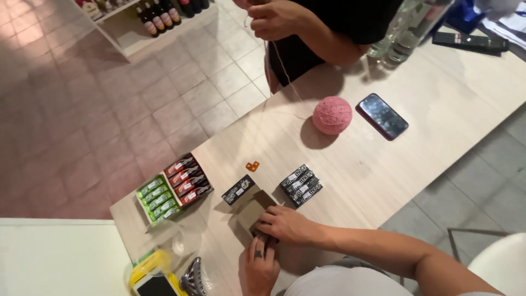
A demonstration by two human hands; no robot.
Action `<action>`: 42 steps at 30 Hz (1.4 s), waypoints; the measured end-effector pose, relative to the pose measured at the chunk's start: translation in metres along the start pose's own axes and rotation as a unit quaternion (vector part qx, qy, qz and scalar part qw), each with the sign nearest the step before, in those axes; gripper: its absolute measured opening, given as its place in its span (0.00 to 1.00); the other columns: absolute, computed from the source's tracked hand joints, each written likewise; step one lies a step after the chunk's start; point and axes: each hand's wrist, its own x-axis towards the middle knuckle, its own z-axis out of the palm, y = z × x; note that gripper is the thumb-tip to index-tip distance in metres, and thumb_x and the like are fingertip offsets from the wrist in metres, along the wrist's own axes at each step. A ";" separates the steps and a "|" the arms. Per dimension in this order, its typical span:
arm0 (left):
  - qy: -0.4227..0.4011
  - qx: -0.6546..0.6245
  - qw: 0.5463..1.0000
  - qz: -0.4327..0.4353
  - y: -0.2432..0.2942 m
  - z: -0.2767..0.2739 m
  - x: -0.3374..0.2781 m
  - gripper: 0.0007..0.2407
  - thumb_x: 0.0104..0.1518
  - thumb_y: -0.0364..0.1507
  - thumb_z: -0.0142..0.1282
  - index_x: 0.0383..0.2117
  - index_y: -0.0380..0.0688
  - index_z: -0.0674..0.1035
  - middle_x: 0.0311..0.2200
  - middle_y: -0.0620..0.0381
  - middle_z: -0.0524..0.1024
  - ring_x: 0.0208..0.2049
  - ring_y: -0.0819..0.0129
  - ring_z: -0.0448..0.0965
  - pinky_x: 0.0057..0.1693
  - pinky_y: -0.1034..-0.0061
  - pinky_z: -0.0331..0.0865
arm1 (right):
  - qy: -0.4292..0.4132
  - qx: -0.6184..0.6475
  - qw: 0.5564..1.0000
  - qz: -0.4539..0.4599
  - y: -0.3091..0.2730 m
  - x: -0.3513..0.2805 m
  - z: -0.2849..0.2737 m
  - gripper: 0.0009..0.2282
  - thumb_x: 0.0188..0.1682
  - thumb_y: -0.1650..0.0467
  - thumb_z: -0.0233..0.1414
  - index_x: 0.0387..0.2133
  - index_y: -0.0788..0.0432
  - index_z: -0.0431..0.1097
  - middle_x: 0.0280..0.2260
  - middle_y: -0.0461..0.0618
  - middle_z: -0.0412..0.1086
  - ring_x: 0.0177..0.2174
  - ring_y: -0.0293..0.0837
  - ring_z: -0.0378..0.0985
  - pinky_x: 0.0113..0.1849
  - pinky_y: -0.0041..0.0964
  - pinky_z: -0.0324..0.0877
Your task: Packing and organizing small retail packages into display boxes on a counter.
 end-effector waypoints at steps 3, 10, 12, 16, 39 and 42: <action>0.000 -0.013 1.000 -0.001 0.002 -0.010 0.012 0.11 0.63 0.28 0.45 0.36 0.48 0.84 0.43 0.53 0.80 0.45 0.59 0.81 0.42 0.66 0.73 | 0.014 0.038 0.999 -0.008 -0.003 0.000 -0.013 0.11 0.60 0.69 0.43 0.42 0.61 0.72 0.38 0.51 0.69 0.33 0.53 0.67 0.38 0.45 0.66; -0.007 -0.025 1.000 0.003 0.001 -0.015 0.014 0.11 0.62 0.26 0.44 0.35 0.47 0.83 0.43 0.52 0.80 0.43 0.58 0.80 0.41 0.64 0.74 | 0.064 0.046 0.997 -0.004 -0.014 0.000 -0.018 0.11 0.60 0.69 0.43 0.41 0.64 0.71 0.39 0.53 0.70 0.36 0.53 0.69 0.39 0.44 0.67; -0.001 -0.031 0.999 0.006 0.001 -0.016 0.019 0.11 0.62 0.25 0.43 0.35 0.45 0.83 0.42 0.51 0.79 0.42 0.57 0.80 0.41 0.64 0.74 | 0.087 0.070 0.994 -0.009 -0.010 -0.003 -0.012 0.12 0.60 0.70 0.43 0.43 0.66 0.72 0.41 0.54 0.71 0.37 0.54 0.69 0.41 0.45 0.67; -0.010 -0.039 0.999 0.001 0.001 -0.020 0.021 0.11 0.60 0.24 0.44 0.37 0.43 0.83 0.43 0.52 0.79 0.44 0.58 0.80 0.44 0.65 0.75 | 0.117 0.092 0.989 -0.018 -0.002 -0.004 0.005 0.08 0.58 0.71 0.46 0.39 0.62 0.73 0.41 0.49 0.73 0.37 0.52 0.68 0.38 0.44 0.64; -0.045 -0.123 0.991 -0.037 0.001 -0.038 0.032 0.15 0.56 0.33 0.56 0.47 0.42 0.82 0.46 0.50 0.79 0.47 0.55 0.80 0.48 0.63 0.75 | 0.608 0.657 0.305 0.325 0.041 -0.206 -0.130 0.40 0.24 0.59 0.81 0.53 0.55 0.74 0.58 0.51 0.72 0.55 0.48 0.75 0.54 0.39 0.74; -0.041 -0.129 0.990 -0.047 0.006 -0.036 0.028 0.14 0.57 0.32 0.56 0.47 0.42 0.82 0.46 0.50 0.79 0.47 0.55 0.80 0.49 0.62 0.76 | 0.602 0.668 0.281 0.335 0.044 -0.207 -0.118 0.38 0.26 0.58 0.79 0.52 0.57 0.75 0.55 0.50 0.74 0.54 0.48 0.76 0.53 0.39 0.73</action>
